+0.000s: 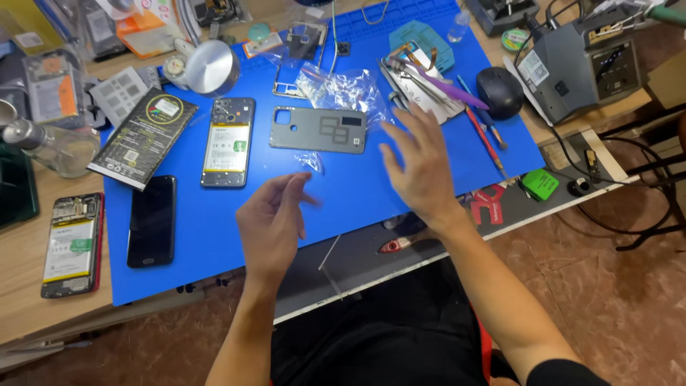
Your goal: The person handles a smartphone back cover and a disassembled phone body on a blue work mat. They peel a protective film from the back cover, then pick up a small blue camera lens protector and place it onto the phone's camera module. The person then uses a metal prying tool to remove a sticker or adhesive from the back cover.
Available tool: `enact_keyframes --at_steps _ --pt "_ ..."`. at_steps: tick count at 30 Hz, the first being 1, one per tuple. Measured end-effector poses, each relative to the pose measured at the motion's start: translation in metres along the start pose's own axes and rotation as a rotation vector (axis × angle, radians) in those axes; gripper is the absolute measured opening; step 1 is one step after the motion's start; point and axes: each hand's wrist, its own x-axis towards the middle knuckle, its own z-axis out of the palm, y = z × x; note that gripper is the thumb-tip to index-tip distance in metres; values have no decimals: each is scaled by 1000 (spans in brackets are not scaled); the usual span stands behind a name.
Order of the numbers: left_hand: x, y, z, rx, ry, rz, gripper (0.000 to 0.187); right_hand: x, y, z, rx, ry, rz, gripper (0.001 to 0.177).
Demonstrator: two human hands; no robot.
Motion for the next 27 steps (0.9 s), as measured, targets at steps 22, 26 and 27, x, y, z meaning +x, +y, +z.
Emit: enact_keyframes --at_steps 22,26,27 --pt "92 -62 -3 1008 -373 479 94 29 99 -15 -206 4 134 22" --pt "87 -55 -10 928 -451 414 88 45 145 3 -307 -266 154 14" --pt "84 -59 -13 903 -491 410 90 48 151 5 -353 -334 141 11"
